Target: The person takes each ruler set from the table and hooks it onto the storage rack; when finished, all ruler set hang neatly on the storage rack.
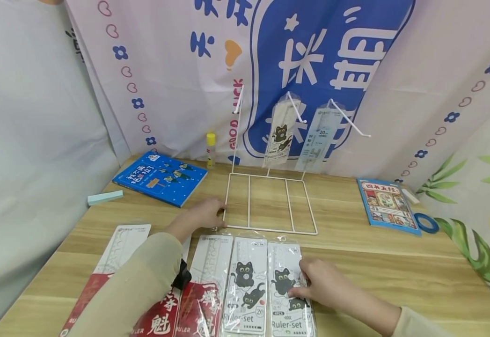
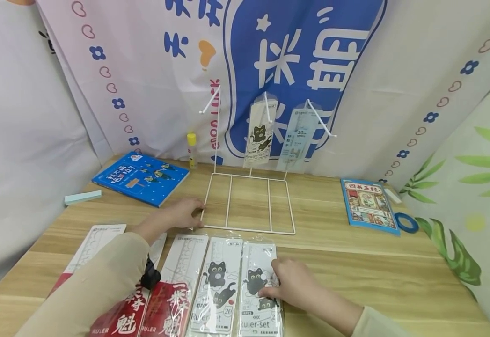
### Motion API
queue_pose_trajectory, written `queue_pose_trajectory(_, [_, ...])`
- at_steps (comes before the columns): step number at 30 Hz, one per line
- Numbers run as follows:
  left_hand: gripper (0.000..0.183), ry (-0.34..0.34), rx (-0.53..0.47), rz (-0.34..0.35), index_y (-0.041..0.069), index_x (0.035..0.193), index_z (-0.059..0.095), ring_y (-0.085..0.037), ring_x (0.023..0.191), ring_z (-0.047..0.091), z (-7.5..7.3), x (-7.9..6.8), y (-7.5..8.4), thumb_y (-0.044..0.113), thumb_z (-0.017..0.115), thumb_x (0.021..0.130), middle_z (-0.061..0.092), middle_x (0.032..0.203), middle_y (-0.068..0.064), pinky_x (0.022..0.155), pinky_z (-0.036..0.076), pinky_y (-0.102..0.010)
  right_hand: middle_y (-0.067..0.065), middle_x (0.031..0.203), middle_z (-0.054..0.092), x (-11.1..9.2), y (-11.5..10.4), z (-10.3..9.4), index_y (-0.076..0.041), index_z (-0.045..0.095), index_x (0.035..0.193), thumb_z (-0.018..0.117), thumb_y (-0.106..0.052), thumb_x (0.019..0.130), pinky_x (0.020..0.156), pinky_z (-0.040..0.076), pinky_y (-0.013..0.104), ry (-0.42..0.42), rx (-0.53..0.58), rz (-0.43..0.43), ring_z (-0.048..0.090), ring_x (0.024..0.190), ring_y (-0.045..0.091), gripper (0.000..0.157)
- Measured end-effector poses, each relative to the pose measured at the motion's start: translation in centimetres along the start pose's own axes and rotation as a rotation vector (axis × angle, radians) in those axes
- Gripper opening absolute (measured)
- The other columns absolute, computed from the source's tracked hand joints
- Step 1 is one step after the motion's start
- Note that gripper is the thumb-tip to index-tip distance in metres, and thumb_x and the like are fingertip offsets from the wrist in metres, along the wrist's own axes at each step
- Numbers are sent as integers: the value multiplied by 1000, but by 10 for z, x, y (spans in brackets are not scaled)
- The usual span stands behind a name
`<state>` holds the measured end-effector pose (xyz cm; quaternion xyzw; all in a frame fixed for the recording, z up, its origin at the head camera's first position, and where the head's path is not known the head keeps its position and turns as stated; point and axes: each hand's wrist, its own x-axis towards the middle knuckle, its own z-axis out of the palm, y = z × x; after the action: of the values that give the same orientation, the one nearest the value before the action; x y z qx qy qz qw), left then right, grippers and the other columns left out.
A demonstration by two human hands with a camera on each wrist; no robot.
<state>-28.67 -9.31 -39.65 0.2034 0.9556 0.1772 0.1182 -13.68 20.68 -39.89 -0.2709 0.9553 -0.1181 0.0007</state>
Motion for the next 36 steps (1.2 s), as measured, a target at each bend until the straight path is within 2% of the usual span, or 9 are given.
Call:
queue_pose_trajectory(10, [55, -3, -6, -16, 4, 124, 52, -30, 117, 42, 1, 1, -1, 27, 70, 78, 48, 125, -15, 99, 35, -41, -9, 56, 39, -5, 20, -6, -15, 44, 71, 76, -39, 66, 41, 29, 19, -65, 137, 134, 33, 48, 3, 41])
queue_pose_trajectory(13, [55, -5, -2, -16, 4, 124, 52, -30, 118, 42, 1, 0, 0, 27, 70, 78, 48, 126, -15, 99, 35, -42, -6, 58, 41, -7, 25, -7, -12, 47, 80, 78, -35, 65, 42, 29, 19, -63, 192, 174, 34, 49, 4, 42])
queue_pose_trajectory(19, [56, -18, 0, -32, 5, 126, 51, -31, 120, 39, 1, 0, 1, 27, 70, 79, 45, 129, -16, 100, 33, -43, -2, 67, 45, -12, 33, -7, 0, 44, 113, 79, -29, 66, 45, 36, 22, -47, 297, 236, 39, 53, 7, 65])
queue_pose_trajectory(24, [55, -17, -4, -39, 5, 126, 51, -32, 121, 39, 2, -2, 2, 27, 70, 78, 44, 130, -16, 101, 32, -43, 0, 68, 46, -13, 39, -9, 6, 41, 123, 78, -24, 67, 45, 36, 22, -75, 369, 276, 40, 55, 9, 74])
queue_pose_trajectory(30, [56, -15, -11, -41, 6, 126, 51, -31, 120, 40, 4, -1, 0, 27, 70, 78, 45, 129, -16, 100, 33, -43, 3, 76, 52, -11, 47, -15, 12, 42, 122, 75, -18, 71, 51, 46, 24, -140, 510, 258, 51, 64, 14, 68])
queue_pose_trajectory(36, [55, -3, -7, -26, 5, 125, 51, -31, 117, 42, 1, 1, 1, 25, 71, 78, 48, 126, -15, 99, 34, -42, 10, 93, 54, -8, 52, -20, 4, 45, 116, 71, -13, 74, 53, 52, 27, -160, 602, 234, 56, 69, 16, 52])
